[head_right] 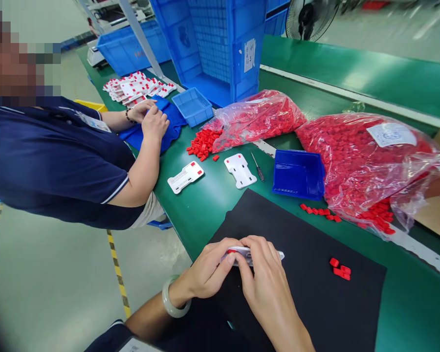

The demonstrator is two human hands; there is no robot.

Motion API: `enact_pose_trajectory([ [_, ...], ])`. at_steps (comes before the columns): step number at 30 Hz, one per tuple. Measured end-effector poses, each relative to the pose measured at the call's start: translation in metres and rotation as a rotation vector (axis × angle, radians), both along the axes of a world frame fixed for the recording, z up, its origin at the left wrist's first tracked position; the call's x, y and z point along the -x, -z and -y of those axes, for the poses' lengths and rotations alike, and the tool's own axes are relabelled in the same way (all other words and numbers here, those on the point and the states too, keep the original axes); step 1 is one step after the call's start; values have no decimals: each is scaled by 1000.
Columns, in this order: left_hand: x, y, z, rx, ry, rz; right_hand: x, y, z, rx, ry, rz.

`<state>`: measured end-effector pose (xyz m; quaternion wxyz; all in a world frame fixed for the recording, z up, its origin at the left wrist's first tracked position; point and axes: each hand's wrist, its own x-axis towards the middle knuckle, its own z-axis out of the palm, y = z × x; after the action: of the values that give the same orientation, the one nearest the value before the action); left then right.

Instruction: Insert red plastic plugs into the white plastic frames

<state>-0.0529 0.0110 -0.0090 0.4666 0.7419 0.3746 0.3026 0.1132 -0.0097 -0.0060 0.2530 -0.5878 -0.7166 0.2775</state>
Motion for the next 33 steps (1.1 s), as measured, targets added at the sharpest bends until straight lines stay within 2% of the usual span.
enact_pose_trajectory([
  [3,1,-1,-1,-42,64,-1,1,2,3,1,10,-18],
  [7,-3,4,1,-49,2,-4,4,6,5,1,45,3],
  [10,-7,9,2,19,-60,4,1,8,3,-1,53,48],
  [15,-7,13,-4,174,-140,83,-15,10,-3,-51,-77,208],
  [20,-4,15,-10,316,-110,171,-24,12,-5,-45,-88,272],
  [25,-7,14,-7,350,-138,205,-16,10,2,-82,-37,280],
  [28,-10,12,-6,306,-183,144,-12,11,6,-75,10,260],
  [31,-14,13,-9,324,-176,98,-15,16,11,11,113,152],
  [33,-17,16,-11,431,-149,199,-19,19,15,144,237,9],
])
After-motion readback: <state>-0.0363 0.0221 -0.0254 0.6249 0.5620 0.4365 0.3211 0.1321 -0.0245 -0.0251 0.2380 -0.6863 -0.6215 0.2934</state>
